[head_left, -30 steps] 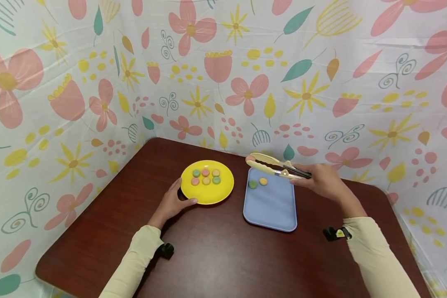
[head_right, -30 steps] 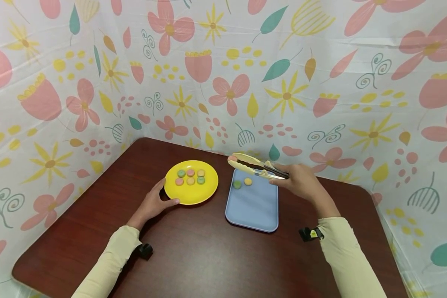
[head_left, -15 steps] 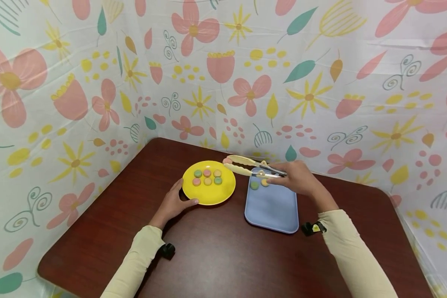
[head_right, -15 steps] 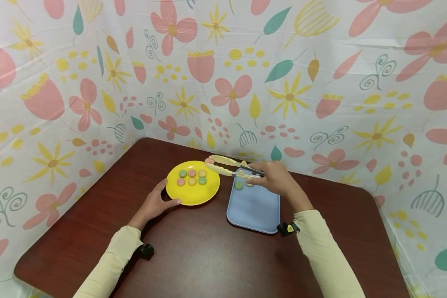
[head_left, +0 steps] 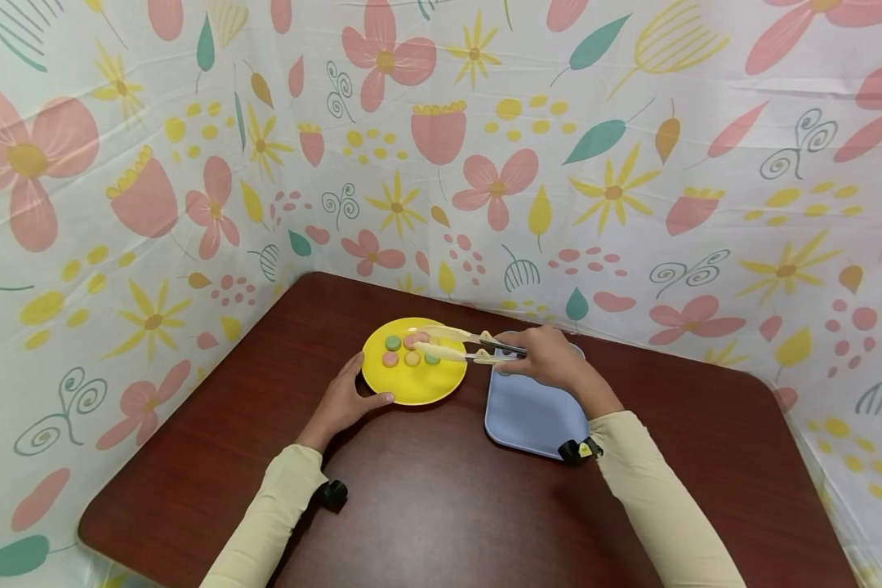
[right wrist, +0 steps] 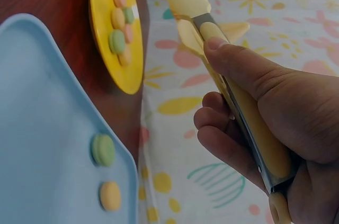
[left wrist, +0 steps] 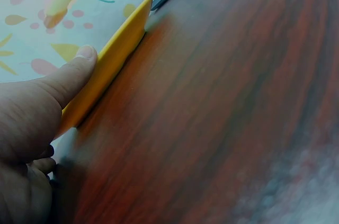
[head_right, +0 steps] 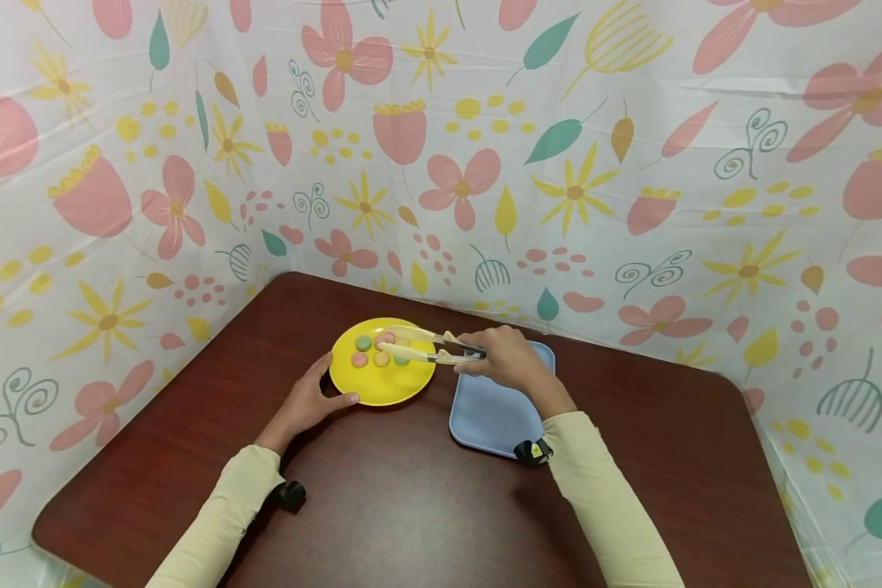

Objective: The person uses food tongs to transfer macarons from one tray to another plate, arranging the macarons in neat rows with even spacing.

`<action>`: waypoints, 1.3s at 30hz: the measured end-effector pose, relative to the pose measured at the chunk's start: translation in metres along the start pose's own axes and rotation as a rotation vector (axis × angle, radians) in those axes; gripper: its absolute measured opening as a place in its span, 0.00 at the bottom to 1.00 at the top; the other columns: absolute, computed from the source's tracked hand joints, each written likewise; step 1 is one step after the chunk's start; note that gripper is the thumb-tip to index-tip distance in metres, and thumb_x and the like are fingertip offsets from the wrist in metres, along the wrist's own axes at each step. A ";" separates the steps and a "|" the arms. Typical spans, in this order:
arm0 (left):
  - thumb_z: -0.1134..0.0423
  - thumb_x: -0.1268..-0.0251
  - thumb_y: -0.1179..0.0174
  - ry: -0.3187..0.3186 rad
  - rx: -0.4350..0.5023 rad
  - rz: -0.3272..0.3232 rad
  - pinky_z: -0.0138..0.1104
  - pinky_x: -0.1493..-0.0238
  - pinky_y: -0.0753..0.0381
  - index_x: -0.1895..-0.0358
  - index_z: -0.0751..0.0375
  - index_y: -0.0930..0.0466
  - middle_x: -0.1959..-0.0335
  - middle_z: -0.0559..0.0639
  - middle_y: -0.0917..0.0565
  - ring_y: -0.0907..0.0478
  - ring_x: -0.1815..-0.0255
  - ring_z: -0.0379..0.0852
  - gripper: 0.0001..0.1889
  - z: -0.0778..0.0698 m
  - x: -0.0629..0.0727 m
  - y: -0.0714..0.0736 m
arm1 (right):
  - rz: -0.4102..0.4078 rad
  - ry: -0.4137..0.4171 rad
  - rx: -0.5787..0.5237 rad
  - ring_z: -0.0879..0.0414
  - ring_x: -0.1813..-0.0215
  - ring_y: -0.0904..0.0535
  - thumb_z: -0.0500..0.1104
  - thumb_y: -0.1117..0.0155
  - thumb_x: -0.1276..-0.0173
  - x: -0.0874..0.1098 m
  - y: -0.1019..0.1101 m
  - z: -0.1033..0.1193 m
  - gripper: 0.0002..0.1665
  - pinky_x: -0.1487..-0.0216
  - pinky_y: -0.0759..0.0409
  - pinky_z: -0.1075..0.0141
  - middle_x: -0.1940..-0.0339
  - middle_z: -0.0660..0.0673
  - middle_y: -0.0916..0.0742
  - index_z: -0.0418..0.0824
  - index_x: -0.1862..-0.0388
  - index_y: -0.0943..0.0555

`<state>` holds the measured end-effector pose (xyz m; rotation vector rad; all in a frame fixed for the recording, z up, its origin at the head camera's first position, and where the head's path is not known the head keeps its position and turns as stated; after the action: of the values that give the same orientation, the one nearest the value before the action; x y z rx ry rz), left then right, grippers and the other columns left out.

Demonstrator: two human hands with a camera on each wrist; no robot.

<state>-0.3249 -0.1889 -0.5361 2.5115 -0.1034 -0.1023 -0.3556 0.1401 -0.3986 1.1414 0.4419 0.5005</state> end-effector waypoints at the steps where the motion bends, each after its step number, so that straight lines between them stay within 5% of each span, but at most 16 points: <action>1: 0.40 0.45 0.25 0.000 0.001 0.000 0.56 0.22 0.44 0.16 0.61 0.54 0.17 0.59 0.47 0.49 0.18 0.58 0.61 0.000 0.000 0.000 | 0.005 0.004 -0.011 0.60 0.77 0.28 0.55 0.24 0.36 -0.001 -0.003 0.002 0.33 0.71 0.28 0.65 0.68 0.52 0.11 0.44 0.35 0.17; 5: 0.40 0.45 0.25 0.001 0.007 0.001 0.56 0.22 0.44 0.16 0.59 0.54 0.17 0.58 0.47 0.48 0.18 0.58 0.61 0.001 0.000 0.000 | 0.020 0.034 -0.028 0.60 0.72 0.26 0.56 0.25 0.35 -0.007 -0.016 0.006 0.34 0.68 0.26 0.65 0.61 0.48 0.10 0.42 0.34 0.17; 12: 0.39 0.45 0.25 -0.001 0.001 0.005 0.55 0.22 0.43 0.16 0.60 0.55 0.17 0.58 0.47 0.48 0.18 0.57 0.61 0.001 -0.001 0.000 | 0.035 0.091 -0.004 0.61 0.76 0.31 0.56 0.26 0.34 -0.015 -0.040 0.013 0.33 0.72 0.31 0.66 0.76 0.51 0.15 0.40 0.35 0.17; 19: 0.40 0.45 0.25 0.006 0.011 0.003 0.55 0.22 0.43 0.17 0.62 0.55 0.17 0.59 0.48 0.48 0.18 0.58 0.62 0.002 0.000 0.000 | 0.061 0.095 -0.006 0.63 0.74 0.27 0.54 0.25 0.35 -0.021 -0.059 0.018 0.31 0.72 0.29 0.68 0.53 0.42 0.09 0.40 0.37 0.16; 29: 0.39 0.43 0.26 0.006 -0.004 0.014 0.56 0.23 0.43 0.17 0.63 0.56 0.17 0.61 0.49 0.50 0.17 0.60 0.62 0.002 0.000 0.000 | 0.070 0.097 -0.020 0.63 0.69 0.20 0.53 0.24 0.35 -0.023 -0.068 0.022 0.31 0.68 0.24 0.67 0.49 0.41 0.10 0.39 0.38 0.16; 39: 0.41 0.44 0.25 -0.008 0.012 0.010 0.56 0.23 0.43 0.17 0.62 0.55 0.17 0.60 0.48 0.49 0.18 0.59 0.61 -0.001 0.001 0.001 | 0.068 0.065 -0.023 0.63 0.73 0.26 0.54 0.24 0.35 -0.017 -0.064 0.016 0.32 0.72 0.29 0.68 0.56 0.43 0.08 0.40 0.36 0.16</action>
<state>-0.3241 -0.1896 -0.5349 2.5227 -0.1203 -0.1077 -0.3506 0.0967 -0.4514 1.1231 0.4533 0.6021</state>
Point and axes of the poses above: each hand's wrist, its own x-axis away from the middle knuckle, its own y-axis out of the back of the hand, z = x × y, the point moved 6 cm from there along -x, towards the middle knuckle
